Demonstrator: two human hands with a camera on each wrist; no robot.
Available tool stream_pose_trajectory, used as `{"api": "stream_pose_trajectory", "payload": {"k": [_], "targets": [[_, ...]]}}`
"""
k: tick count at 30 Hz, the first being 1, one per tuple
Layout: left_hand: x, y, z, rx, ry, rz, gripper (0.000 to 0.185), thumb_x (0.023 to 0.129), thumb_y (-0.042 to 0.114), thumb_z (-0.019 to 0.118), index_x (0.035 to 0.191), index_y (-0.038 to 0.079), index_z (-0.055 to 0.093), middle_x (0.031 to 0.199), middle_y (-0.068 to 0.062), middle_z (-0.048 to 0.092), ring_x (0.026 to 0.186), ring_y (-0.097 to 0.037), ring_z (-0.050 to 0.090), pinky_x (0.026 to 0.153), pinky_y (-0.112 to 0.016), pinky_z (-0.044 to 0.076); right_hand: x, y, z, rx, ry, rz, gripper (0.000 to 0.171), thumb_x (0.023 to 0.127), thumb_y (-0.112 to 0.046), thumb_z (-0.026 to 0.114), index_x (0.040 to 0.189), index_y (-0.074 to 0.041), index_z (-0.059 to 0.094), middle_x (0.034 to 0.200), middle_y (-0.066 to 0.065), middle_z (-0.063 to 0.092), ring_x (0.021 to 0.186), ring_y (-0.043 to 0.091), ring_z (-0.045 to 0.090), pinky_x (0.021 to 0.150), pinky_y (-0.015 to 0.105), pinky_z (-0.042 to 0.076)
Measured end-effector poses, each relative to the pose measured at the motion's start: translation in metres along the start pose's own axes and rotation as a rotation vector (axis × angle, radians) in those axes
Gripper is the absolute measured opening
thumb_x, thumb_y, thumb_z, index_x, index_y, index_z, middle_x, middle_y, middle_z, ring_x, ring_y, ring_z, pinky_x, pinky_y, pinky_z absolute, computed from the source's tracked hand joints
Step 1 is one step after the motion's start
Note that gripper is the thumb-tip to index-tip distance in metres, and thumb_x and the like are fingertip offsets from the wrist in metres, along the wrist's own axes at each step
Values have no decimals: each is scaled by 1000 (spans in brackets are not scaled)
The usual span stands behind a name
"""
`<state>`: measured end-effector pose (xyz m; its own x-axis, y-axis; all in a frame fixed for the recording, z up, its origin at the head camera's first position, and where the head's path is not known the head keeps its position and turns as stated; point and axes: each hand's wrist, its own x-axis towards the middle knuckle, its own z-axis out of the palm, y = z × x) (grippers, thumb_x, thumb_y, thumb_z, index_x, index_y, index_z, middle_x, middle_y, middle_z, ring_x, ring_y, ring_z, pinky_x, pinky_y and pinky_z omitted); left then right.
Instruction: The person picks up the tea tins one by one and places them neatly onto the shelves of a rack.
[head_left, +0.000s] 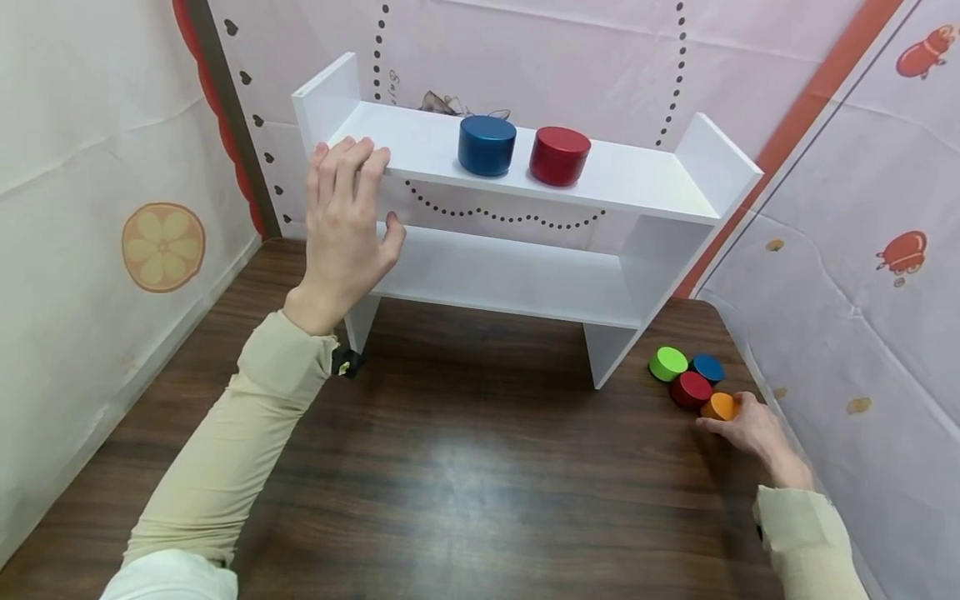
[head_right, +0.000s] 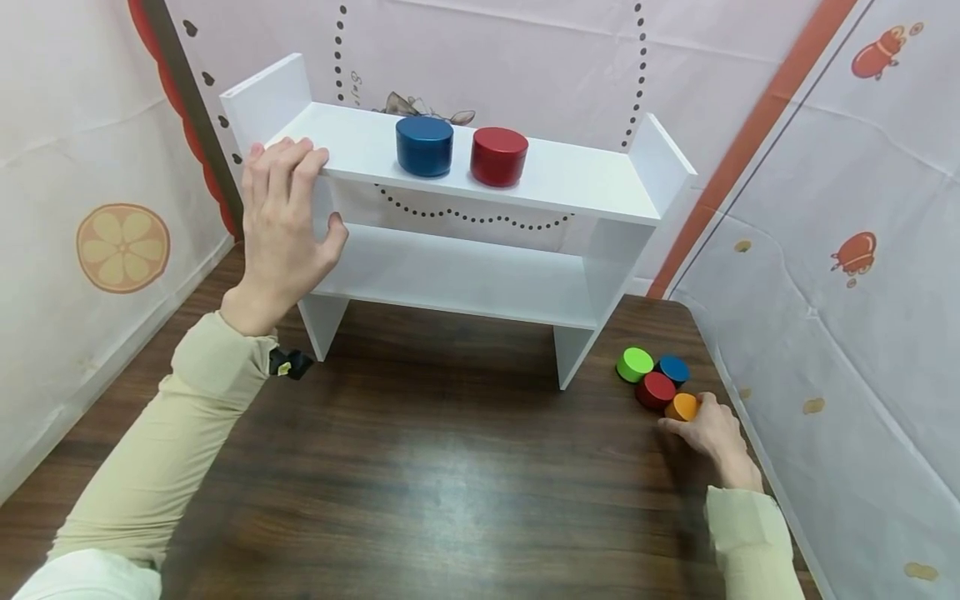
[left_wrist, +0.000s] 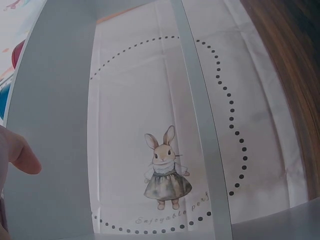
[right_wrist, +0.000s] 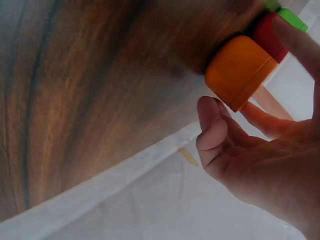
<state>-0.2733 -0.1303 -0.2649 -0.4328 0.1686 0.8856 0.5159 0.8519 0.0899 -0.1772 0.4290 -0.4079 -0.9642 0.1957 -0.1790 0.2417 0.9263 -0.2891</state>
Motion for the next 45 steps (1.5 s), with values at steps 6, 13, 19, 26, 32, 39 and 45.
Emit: {"api": "stream_pose_trajectory", "payload": {"k": [6,13,19,26,32,39,45], "targets": [[-1,-1,0,-1,9,-2,61,78,7,61,136,4,44,141,-17,45,137,-32,33,124,-42,11,5,5,7,76,40,37,81,85,-30,68,133,20,25,123,43,40,101,51,45,92,60,42],[0,-1,0,-12,6,1,61,77,6,61,136,4,44,141,-17,45,138,-31,33,124,-42,11,8,9,17,120,76,83,79,85,-25,68,134,19,25,125,42,38,105,52,45,96,61,41],[0,-2,0,-8,3,-2,61,77,6,61,136,4,44,141,-17,45,138,-31,33,124,-42,11,6,9,19,128,90,81,78,85,-27,68,133,18,27,125,42,40,104,51,46,94,60,42],[0,-2,1,-9,-7,-3,61,77,8,62,136,5,45,141,-16,45,138,-31,32,124,-42,11,-3,8,15,138,82,64,79,86,-30,66,133,19,26,124,41,40,103,50,46,93,60,43],[0,-2,1,-10,-5,-4,61,77,8,61,136,5,44,141,-16,45,138,-31,32,124,-42,11,-12,1,5,146,94,15,81,89,-36,64,135,17,25,126,40,39,103,49,45,91,60,44],[0,-1,0,-12,-5,-12,61,77,7,61,136,5,44,141,-16,45,138,-31,32,124,-42,10,-21,-17,-8,141,141,-35,83,89,-46,61,137,13,27,128,37,42,102,47,47,88,60,46],[0,-1,0,-12,-3,-13,61,77,7,61,136,5,45,141,-16,45,138,-31,32,124,-41,10,-26,-35,-17,137,181,-94,82,89,-48,60,137,11,30,127,35,45,100,45,49,83,55,48]]}}
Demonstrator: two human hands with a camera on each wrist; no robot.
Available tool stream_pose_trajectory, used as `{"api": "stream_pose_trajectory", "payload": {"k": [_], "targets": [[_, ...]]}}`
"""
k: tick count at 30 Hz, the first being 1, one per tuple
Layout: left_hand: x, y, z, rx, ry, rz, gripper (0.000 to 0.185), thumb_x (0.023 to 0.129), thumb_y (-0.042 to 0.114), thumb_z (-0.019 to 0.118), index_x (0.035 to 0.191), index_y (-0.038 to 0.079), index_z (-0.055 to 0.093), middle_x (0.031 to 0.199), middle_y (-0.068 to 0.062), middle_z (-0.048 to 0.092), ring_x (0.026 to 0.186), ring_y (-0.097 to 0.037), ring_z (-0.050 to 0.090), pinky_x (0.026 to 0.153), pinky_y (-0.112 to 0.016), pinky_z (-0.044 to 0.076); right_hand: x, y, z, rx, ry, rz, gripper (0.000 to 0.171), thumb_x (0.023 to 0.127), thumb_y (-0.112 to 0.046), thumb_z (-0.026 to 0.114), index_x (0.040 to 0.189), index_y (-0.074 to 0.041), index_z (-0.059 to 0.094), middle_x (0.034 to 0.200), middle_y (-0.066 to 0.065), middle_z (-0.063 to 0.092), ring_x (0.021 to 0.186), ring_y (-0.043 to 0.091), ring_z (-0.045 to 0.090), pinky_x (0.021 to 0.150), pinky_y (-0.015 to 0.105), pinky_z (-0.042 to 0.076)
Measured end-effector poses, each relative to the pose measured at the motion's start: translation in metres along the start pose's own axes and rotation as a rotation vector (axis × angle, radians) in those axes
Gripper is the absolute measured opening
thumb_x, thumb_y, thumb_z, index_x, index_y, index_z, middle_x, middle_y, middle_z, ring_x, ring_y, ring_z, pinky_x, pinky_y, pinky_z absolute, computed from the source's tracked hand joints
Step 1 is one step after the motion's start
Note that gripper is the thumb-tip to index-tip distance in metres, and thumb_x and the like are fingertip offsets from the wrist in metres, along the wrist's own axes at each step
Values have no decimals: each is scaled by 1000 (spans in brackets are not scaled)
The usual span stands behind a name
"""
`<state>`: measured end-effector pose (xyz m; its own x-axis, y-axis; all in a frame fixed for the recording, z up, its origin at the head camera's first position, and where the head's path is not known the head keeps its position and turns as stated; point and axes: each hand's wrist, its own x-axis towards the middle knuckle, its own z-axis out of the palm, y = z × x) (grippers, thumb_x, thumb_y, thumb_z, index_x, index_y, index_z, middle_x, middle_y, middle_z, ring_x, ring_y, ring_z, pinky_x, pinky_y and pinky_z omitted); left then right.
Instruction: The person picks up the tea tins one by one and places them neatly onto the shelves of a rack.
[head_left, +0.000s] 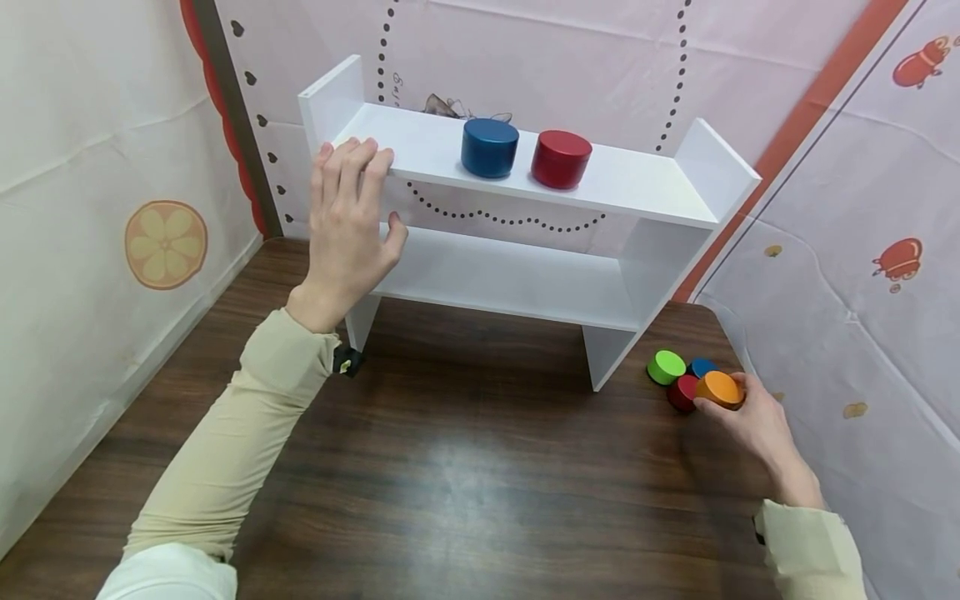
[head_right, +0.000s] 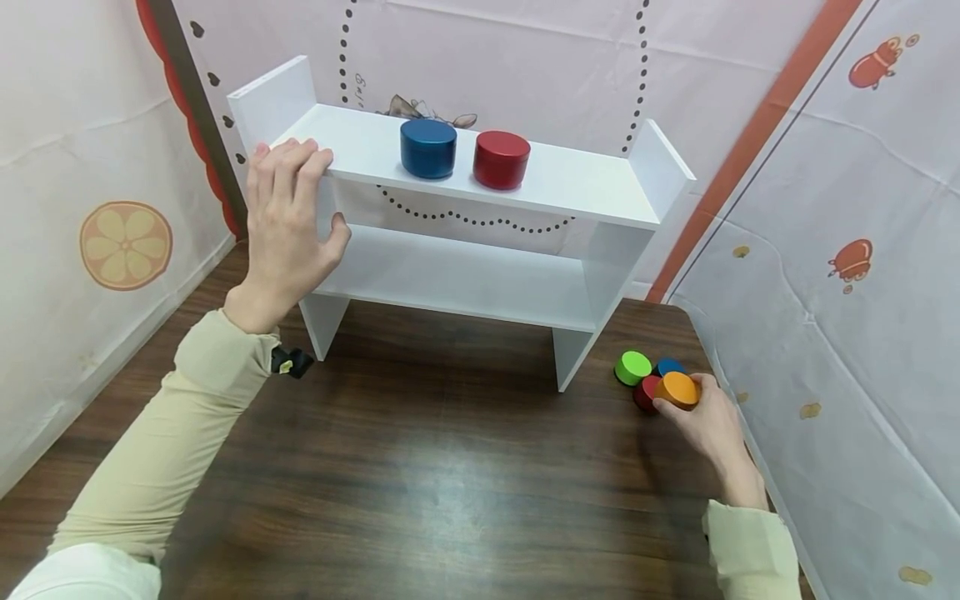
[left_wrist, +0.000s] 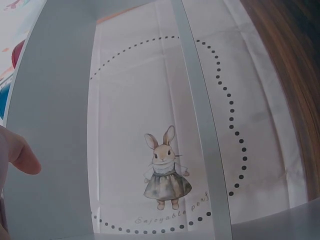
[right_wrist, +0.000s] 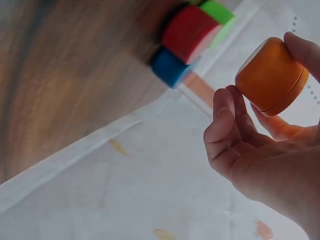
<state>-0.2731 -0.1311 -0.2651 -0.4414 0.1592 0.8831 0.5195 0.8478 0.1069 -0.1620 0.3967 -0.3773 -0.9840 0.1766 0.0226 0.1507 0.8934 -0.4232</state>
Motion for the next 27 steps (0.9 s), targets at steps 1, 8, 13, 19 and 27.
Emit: {"api": "stream_pose_trajectory", "payload": {"k": [1,8,13,19,27], "targets": [[0,0,0,1,0,0,61,77,8,61,136,5,45,141,-16,45,138,-31,32,124,-41,10,0,-3,-1,0,3,-9,83,89,-49,60,138,11,31,128,35,45,100,44,50,81,54,48],[0,0,0,6,-5,0,60,78,8,60,136,4,45,141,-16,45,139,-31,32,124,-41,10,1,-28,-5,-14,28,-80,82,88,-50,62,137,9,34,126,32,47,99,41,52,76,48,47],[0,0,0,-1,3,2,61,77,7,61,136,4,45,141,-16,45,138,-30,32,124,-41,11,-1,-43,-9,-15,33,-109,81,87,-50,63,137,7,35,124,32,50,98,40,55,77,49,48],[0,0,0,0,6,5,61,77,7,61,136,4,45,141,-16,45,138,-31,33,124,-41,10,-4,-63,-17,-5,34,-158,79,86,-49,65,138,3,37,116,27,55,91,32,56,66,28,46],[0,-1,0,-5,15,6,61,77,7,61,136,4,45,140,-16,46,138,-31,33,124,-41,11,-4,-91,-33,8,43,-230,73,86,-44,67,136,1,39,111,23,56,89,29,53,60,21,45]]}}
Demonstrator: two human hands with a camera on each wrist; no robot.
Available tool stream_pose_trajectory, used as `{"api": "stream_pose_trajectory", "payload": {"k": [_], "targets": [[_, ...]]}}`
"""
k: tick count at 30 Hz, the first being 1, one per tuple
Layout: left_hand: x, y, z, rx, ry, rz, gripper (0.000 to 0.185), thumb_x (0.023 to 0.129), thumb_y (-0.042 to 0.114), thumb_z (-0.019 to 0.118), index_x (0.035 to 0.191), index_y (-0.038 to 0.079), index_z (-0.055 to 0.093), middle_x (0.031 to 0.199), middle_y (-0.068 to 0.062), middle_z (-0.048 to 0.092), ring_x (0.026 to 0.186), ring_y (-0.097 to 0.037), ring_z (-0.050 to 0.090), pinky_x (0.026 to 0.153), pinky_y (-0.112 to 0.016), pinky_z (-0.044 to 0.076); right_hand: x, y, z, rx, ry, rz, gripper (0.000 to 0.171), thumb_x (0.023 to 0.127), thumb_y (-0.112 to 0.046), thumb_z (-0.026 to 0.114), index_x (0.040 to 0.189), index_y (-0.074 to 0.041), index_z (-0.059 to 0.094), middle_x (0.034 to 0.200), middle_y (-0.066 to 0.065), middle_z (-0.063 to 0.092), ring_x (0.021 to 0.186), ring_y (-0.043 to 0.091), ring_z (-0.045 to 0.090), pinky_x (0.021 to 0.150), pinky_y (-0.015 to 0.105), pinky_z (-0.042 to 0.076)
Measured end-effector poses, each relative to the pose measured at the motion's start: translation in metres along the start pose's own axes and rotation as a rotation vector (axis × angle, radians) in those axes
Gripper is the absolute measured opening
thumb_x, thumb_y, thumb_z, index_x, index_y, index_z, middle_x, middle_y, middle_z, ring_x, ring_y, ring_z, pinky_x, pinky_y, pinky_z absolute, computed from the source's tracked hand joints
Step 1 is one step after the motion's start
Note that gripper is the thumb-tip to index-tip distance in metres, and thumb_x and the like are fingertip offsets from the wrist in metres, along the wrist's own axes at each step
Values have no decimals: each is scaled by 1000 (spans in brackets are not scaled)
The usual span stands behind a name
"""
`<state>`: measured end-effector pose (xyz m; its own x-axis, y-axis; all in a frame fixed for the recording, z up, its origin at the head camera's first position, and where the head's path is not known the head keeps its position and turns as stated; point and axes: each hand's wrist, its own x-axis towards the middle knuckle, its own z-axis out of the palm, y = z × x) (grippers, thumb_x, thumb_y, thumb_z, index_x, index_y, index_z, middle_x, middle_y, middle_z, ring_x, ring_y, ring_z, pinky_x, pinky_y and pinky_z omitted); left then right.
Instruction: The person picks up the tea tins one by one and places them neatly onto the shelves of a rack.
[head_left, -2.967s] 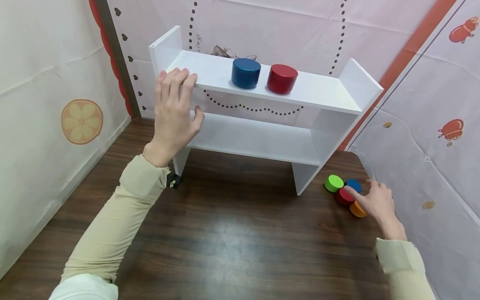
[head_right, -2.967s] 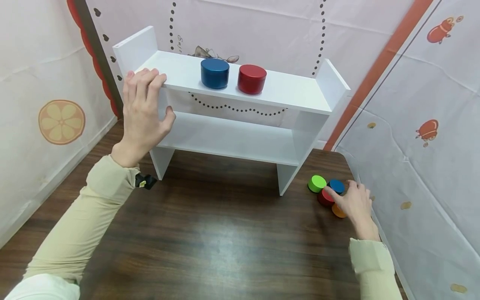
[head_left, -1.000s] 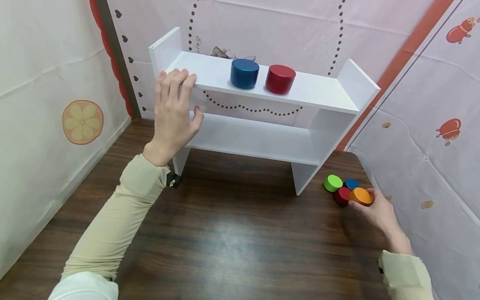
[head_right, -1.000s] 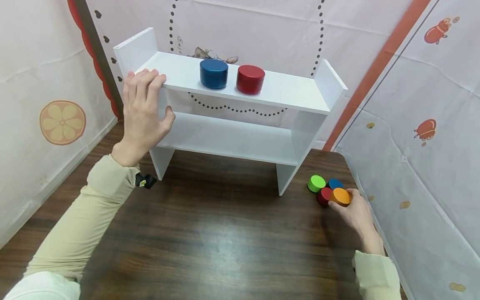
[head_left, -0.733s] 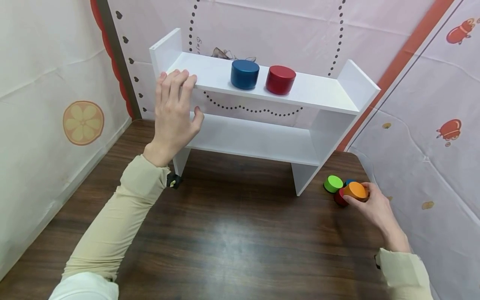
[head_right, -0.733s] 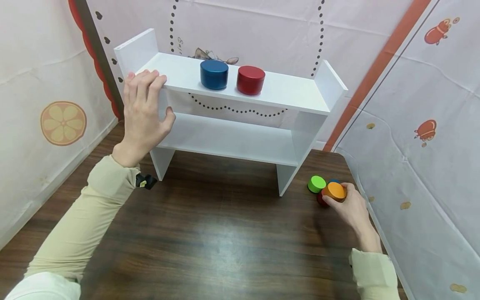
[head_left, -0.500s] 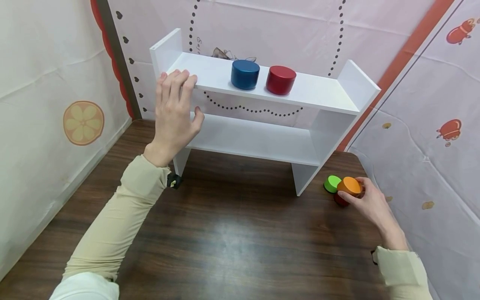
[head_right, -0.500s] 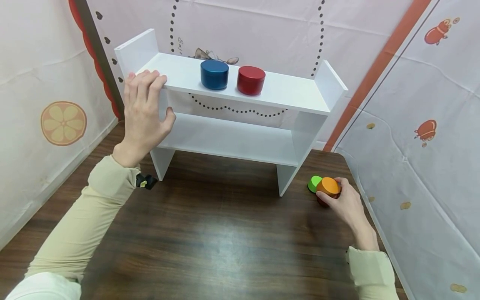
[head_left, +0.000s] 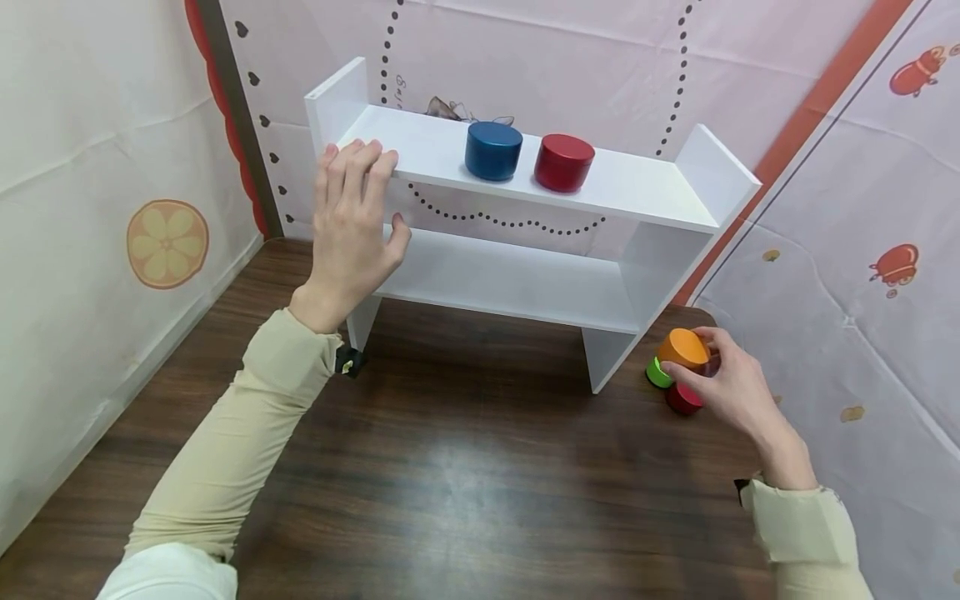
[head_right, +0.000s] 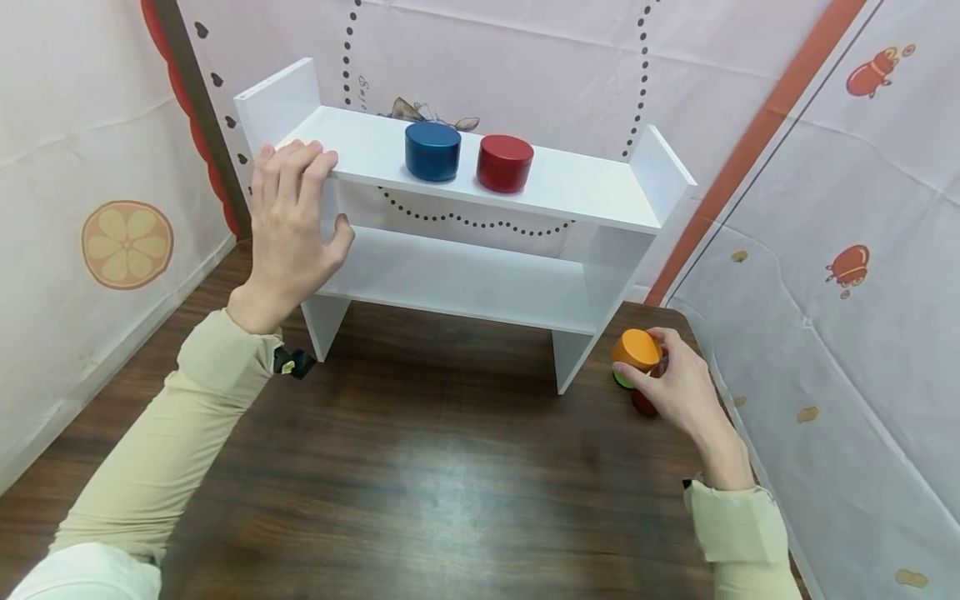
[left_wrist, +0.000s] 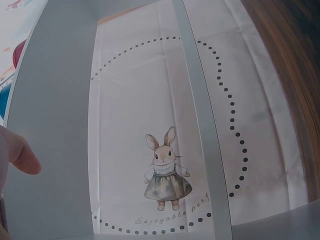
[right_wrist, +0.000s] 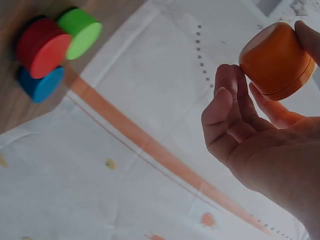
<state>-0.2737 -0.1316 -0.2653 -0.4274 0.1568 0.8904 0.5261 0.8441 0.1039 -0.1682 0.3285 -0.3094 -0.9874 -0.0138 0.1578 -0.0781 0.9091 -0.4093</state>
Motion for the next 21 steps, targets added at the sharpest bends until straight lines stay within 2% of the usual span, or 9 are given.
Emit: {"api": "stream_pose_trajectory", "payload": {"k": [14,21], "targets": [[0,0,-1,16,-25,7,59,79,8,59,136,4,44,141,-17,44,138,-31,32,124,-41,10,11,-38,-16,22,29,-88,66,83,-42,71,132,-5,46,106,13,59,83,24,55,62,16,44],[0,-1,-2,32,-36,6,58,81,10,58,137,3,43,142,-18,44,138,-32,32,124,-40,8,18,-56,-26,58,18,-141,65,83,-38,72,134,-7,46,109,12,58,80,19,54,62,13,45]]}}
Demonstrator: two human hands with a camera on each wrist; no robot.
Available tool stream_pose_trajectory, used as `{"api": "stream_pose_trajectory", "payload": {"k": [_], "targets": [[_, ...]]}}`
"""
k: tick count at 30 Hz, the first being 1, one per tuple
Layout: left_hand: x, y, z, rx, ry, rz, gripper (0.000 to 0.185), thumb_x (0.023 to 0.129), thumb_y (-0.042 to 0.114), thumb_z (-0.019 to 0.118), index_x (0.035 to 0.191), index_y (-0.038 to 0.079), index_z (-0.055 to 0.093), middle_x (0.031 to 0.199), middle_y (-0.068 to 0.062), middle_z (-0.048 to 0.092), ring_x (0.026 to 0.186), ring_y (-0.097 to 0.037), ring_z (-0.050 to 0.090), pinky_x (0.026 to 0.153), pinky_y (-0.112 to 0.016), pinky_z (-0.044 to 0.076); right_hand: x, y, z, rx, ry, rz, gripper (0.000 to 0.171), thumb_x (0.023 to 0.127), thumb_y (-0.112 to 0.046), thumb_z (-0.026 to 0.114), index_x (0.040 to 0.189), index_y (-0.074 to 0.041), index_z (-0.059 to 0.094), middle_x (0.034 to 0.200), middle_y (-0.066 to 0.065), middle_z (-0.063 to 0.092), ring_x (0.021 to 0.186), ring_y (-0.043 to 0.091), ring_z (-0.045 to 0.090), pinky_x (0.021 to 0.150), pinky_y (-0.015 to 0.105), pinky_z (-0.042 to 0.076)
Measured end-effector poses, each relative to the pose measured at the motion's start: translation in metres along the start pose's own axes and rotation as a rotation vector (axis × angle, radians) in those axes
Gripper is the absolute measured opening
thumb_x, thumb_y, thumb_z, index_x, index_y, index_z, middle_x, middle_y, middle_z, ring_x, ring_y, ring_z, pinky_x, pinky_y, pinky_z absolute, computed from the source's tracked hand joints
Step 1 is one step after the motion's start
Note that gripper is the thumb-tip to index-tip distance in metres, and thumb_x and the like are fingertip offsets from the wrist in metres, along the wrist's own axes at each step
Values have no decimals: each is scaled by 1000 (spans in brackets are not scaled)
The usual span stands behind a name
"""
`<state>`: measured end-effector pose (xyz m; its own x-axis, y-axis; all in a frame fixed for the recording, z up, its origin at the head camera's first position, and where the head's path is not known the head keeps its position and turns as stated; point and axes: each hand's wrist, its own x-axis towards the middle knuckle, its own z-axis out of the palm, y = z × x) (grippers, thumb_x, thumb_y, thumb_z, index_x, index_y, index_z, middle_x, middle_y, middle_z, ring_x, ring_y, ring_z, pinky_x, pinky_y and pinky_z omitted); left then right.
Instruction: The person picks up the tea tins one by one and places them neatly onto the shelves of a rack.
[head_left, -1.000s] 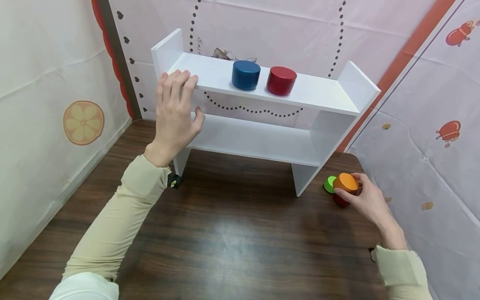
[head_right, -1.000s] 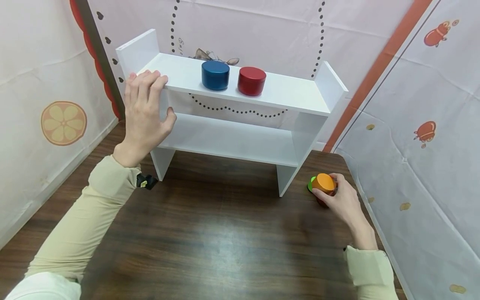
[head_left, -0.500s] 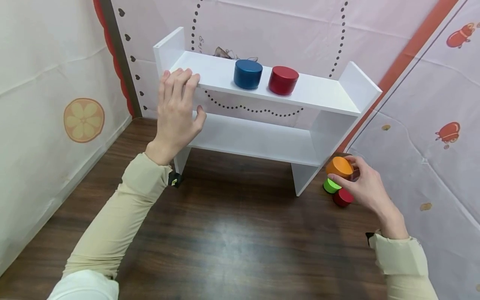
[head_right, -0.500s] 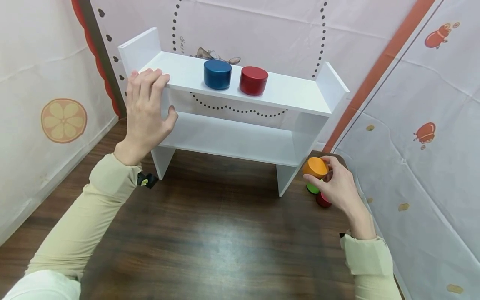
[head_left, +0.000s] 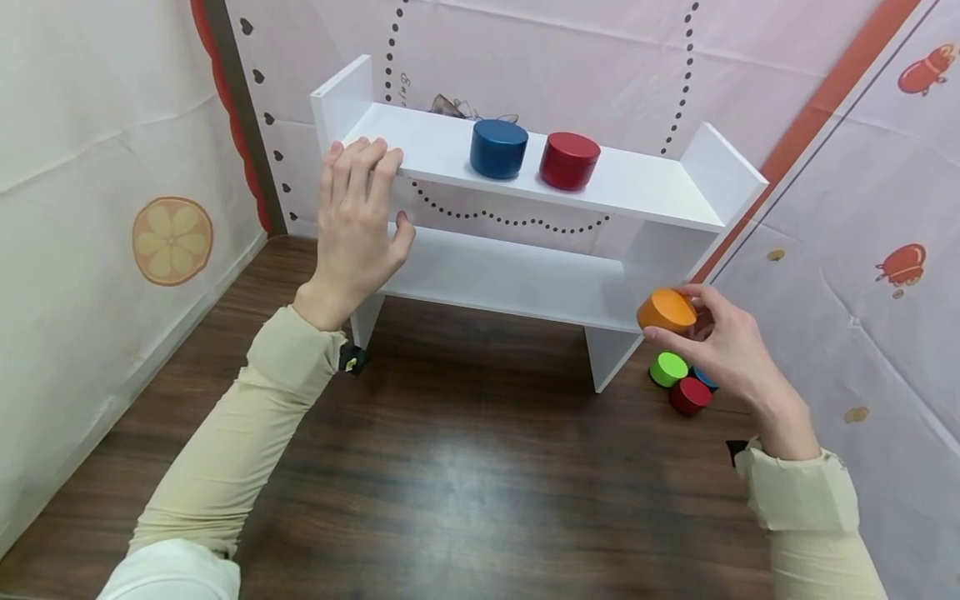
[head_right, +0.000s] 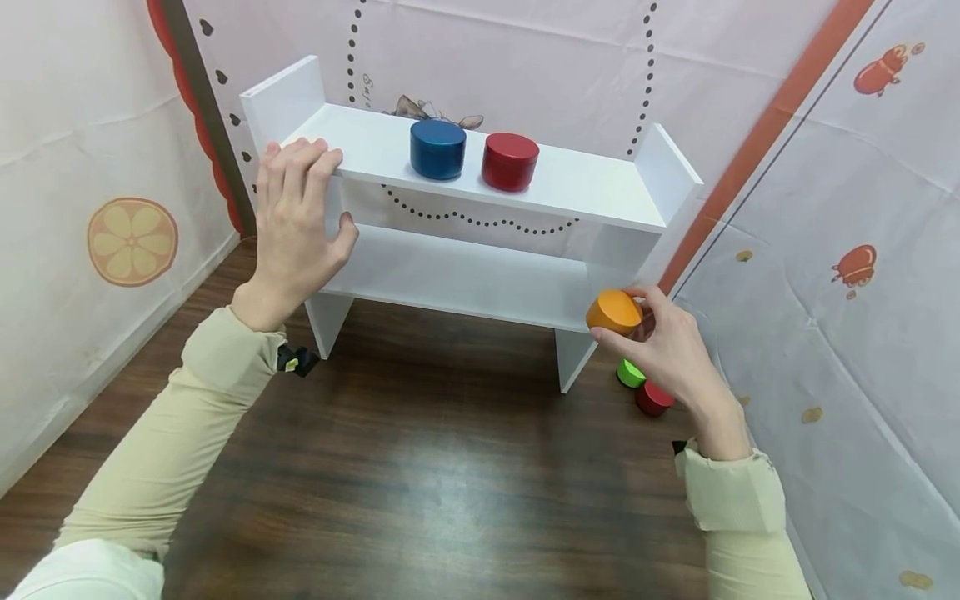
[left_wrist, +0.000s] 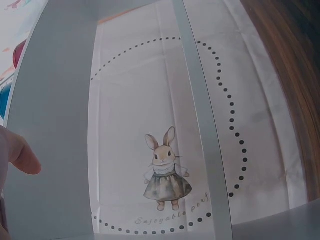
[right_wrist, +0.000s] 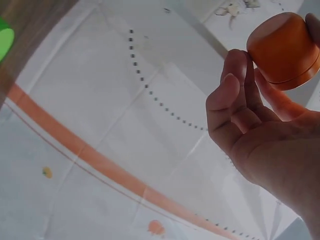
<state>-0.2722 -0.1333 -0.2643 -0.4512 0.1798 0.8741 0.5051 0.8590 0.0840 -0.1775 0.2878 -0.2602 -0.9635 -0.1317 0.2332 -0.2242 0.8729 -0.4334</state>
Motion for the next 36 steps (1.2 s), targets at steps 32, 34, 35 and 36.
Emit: {"api": "stream_pose_trajectory", "payload": {"k": [32,34,35,36], "targets": [[0,0,1,-18,14,3,60,79,8,60,137,5,43,142,-16,44,138,-31,32,124,-41,10,49,-84,-42,186,198,-181,51,82,-25,74,129,-15,57,91,-17,58,73,10,53,65,12,42],[0,0,1,-16,12,1,60,79,8,60,137,5,43,142,-16,44,138,-30,32,124,-41,10,53,-87,-45,204,201,-171,51,83,-27,73,130,-16,57,92,-17,58,75,10,53,66,13,43],[0,0,1,-16,11,0,60,79,8,60,137,5,43,142,-16,44,138,-30,32,124,-41,10,55,-89,-45,210,203,-167,51,83,-27,73,130,-16,57,92,-17,59,75,10,53,66,14,43],[0,0,1,-15,10,0,60,79,9,60,137,5,43,142,-16,44,138,-30,32,124,-41,10,57,-90,-46,213,203,-160,52,83,-28,73,131,-16,57,93,-17,59,76,11,53,66,14,43]]}}
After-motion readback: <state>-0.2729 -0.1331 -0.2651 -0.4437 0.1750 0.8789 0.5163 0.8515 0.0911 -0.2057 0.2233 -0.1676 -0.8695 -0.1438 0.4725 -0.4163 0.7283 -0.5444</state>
